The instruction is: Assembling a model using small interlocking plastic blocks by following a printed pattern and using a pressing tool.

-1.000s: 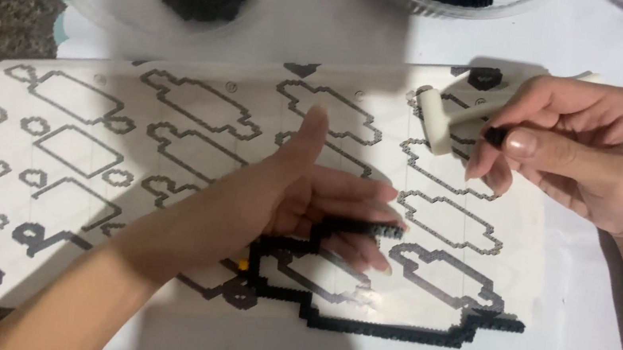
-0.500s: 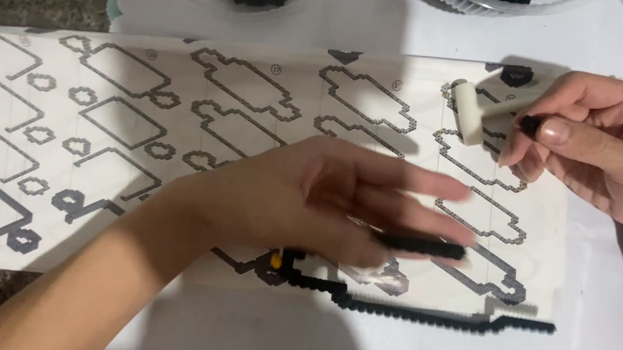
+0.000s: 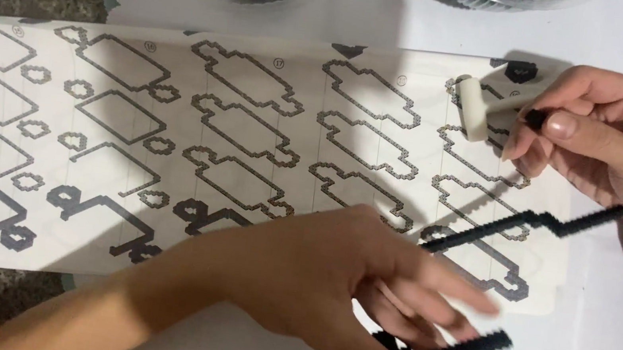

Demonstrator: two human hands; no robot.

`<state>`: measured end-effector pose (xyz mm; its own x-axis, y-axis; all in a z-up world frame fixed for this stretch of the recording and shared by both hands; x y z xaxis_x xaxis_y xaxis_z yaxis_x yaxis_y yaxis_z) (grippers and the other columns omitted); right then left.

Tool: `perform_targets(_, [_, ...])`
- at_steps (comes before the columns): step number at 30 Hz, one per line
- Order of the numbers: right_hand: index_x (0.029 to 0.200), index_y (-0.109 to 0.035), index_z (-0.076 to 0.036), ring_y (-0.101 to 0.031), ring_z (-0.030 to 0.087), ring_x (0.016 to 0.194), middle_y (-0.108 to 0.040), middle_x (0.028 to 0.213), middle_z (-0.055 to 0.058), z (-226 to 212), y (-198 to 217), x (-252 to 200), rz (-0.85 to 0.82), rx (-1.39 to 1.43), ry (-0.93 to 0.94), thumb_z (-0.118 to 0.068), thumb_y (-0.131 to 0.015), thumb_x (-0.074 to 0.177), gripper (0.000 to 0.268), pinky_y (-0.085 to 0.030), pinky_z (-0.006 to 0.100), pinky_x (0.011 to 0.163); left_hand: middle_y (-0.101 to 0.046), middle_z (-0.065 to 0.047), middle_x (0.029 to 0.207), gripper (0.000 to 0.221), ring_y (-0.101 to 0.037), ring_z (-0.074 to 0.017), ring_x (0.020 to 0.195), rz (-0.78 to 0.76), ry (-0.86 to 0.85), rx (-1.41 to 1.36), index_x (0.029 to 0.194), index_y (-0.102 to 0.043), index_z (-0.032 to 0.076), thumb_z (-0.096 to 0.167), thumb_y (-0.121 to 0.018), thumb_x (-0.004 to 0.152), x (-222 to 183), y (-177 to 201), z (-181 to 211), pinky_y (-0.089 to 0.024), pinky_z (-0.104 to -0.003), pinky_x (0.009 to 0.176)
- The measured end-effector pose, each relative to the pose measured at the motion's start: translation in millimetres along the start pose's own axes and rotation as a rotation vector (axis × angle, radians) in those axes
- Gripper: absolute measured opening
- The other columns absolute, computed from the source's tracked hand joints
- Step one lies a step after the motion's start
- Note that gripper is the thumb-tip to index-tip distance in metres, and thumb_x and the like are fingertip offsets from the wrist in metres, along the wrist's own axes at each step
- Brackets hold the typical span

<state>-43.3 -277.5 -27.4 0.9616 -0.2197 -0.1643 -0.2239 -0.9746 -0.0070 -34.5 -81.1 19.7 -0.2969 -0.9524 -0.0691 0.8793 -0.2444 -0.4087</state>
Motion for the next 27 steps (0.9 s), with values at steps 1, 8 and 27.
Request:
perform_targets(1, [0.098, -0.058, 0.005, -0.065, 0.02, 0.063, -0.067, 0.082, 0.022, 0, -1, 0, -0.018, 0.044, 0.008, -0.001, -0.053, 0.092, 0.01, -0.06, 0.023, 0.063, -0.065, -0.02, 0.123, 0.06, -0.069, -0.0236, 0.112, -0.016, -0.008, 0.122, 0.128, -0.051, 0.016, 0.028, -0.066, 0.071, 1, -2, -2, -0.06, -0.034, 0.099])
perform_targets(8, [0.098, -0.057, 0.004, -0.067, 0.018, 0.063, -0.067, 0.083, 0.021, 1, -2, 1, -0.046, 0.054, 0.017, -0.002, -0.052, 0.094, 0.009, -0.061, 0.022, 0.063, -0.069, -0.007, 0.113, 0.051, -0.07, -0.0151, 0.102, -0.143, 0.09, 0.362, 0.128, -0.051, 0.007, 0.018, -0.058, 0.078, 7, -24, -10, -0.054, -0.023, 0.084])
perform_targets(27, [0.101, -0.057, 0.004, -0.066, 0.02, 0.063, -0.068, 0.084, 0.021, -3, -6, 1, -0.074, 0.01, 0.019, -0.003, -0.051, 0.094, 0.011, -0.06, 0.023, 0.063, -0.051, -0.009, 0.063, 0.028, -0.048, -0.0226, 0.062, -0.299, 0.024, 0.945, 0.109, -0.05, 0.001, 0.011, -0.058, 0.084, 6, -45, -25, -0.037, -0.035, 0.053])
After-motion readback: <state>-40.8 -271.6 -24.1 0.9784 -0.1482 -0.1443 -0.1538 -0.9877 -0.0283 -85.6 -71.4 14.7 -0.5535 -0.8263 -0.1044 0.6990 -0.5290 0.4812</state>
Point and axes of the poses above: each hand's wrist, its own x-axis towards the middle knuckle, its own y-axis out of the back of the hand, z = x × y, the point moved 10 cm from there along x, towards the middle knuckle
